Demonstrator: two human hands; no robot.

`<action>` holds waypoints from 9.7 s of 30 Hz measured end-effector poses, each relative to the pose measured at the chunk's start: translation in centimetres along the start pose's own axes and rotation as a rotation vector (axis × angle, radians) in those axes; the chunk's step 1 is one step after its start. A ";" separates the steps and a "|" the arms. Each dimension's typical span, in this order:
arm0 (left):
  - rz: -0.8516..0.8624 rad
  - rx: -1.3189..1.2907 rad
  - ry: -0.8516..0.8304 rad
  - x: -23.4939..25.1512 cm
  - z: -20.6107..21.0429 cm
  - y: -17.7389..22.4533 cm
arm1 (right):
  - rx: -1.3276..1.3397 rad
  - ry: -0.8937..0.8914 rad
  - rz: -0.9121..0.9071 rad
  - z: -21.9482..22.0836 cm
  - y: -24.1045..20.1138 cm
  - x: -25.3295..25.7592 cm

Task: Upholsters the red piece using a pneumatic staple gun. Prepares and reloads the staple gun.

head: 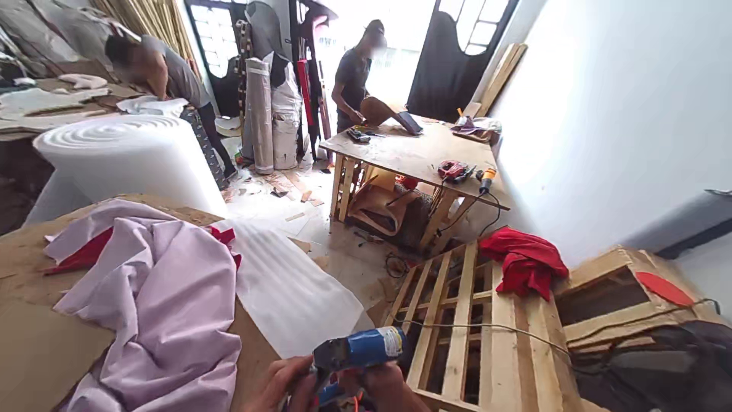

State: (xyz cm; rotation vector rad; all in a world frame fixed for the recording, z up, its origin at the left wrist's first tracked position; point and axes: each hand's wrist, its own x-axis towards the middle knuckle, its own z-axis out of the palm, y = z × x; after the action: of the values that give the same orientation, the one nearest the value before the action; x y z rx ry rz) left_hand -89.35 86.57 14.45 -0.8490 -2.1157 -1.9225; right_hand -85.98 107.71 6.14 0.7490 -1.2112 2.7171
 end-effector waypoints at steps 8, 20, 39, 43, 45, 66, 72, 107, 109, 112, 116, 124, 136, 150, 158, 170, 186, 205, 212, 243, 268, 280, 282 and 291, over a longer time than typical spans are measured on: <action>-0.025 -0.121 -0.057 0.5 1.0 -0.1 | 0.028 0.062 -0.049 0.3 -0.2 -0.9; -0.037 0.286 -0.107 -2.4 -1.4 0.5 | 0.015 0.318 0.016 0.2 -2.5 -2.7; -0.958 1.207 -0.491 -15.4 -23.8 -7.8 | -0.028 0.029 0.105 -4.9 -1.5 -0.2; -0.979 1.237 -0.574 -12.5 -23.0 -10.0 | -0.026 0.000 0.112 -5.1 -1.1 -0.3; -0.873 1.226 -0.644 -12.7 -21.7 -11.5 | -0.023 -0.017 0.113 -5.8 -1.1 -0.8; -1.421 1.278 -0.782 -7.1 -21.9 -12.0 | -0.017 -0.010 0.188 -8.3 -0.7 -1.9; -1.429 1.238 -0.537 -10.0 -22.5 -14.2 | -0.042 0.029 0.203 -7.7 -0.8 -2.5; -0.311 0.177 0.419 -12.2 -18.6 -2.4 | -0.055 -0.014 0.177 4.9 -0.1 -3.7; -0.190 -0.060 0.370 -11.4 -14.1 1.4 | -0.046 -0.013 0.138 4.5 -0.4 -3.9; -0.096 -0.242 0.300 -10.4 -6.9 5.7 | 0.018 -0.103 0.122 4.2 -0.2 -3.1; -0.060 -0.245 0.266 -9.4 -0.8 7.1 | 0.157 -0.153 0.114 3.6 -0.4 -2.5; -0.234 -0.009 0.396 -9.7 4.4 6.3 | 0.253 -0.107 0.196 -0.2 -0.2 -3.6; -0.176 0.434 0.354 -13.6 6.7 10.3 | 0.420 -0.223 0.280 1.7 2.2 -5.4; 0.031 -0.529 1.198 -48.2 -8.2 14.2 | 0.695 -0.504 0.452 28.1 8.7 -11.2; 0.333 -0.570 1.330 -56.0 -13.0 23.6 | 0.747 -0.893 0.826 46.0 18.1 -23.8; -0.159 0.176 1.458 -76.5 -32.3 23.1 | 0.625 -0.864 0.927 62.7 32.9 -27.8; -1.104 0.246 1.404 -120.2 -66.4 30.0 | 0.194 -0.318 0.541 88.5 44.5 -31.4; -0.655 -0.277 -0.095 -101.7 -87.2 12.4 | -0.249 0.466 0.249 108.3 54.2 -50.0; -0.540 -0.326 -0.204 -101.2 -87.8 10.2 | -0.543 0.863 0.043 120.4 61.2 -56.1; -0.466 -0.440 -0.425 -102.6 -88.4 9.4 | -1.592 1.715 0.132 128.1 87.9 -54.8; -0.164 -0.350 -0.331 -106.5 -85.3 6.6 | -1.387 1.682 -0.069 128.5 87.8 -63.0; -0.164 -0.299 -0.217 -105.5 -83.9 4.8 | -1.161 1.646 -0.113 128.4 88.3 -66.0; -0.207 -0.311 -0.249 -105.3 -84.0 5.0 | -0.923 1.634 -0.107 128.2 87.6 -65.5; 0.003 -0.461 -0.331 -103.2 -83.5 1.9 | 0.830 1.078 -0.384 121.0 86.8 -64.7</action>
State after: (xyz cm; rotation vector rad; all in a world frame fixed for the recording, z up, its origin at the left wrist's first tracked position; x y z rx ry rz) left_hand -24.18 -23.97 -19.66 -1.3347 -1.8349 -2.4603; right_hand -2.76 -30.29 -13.81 -0.4523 0.2639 2.5057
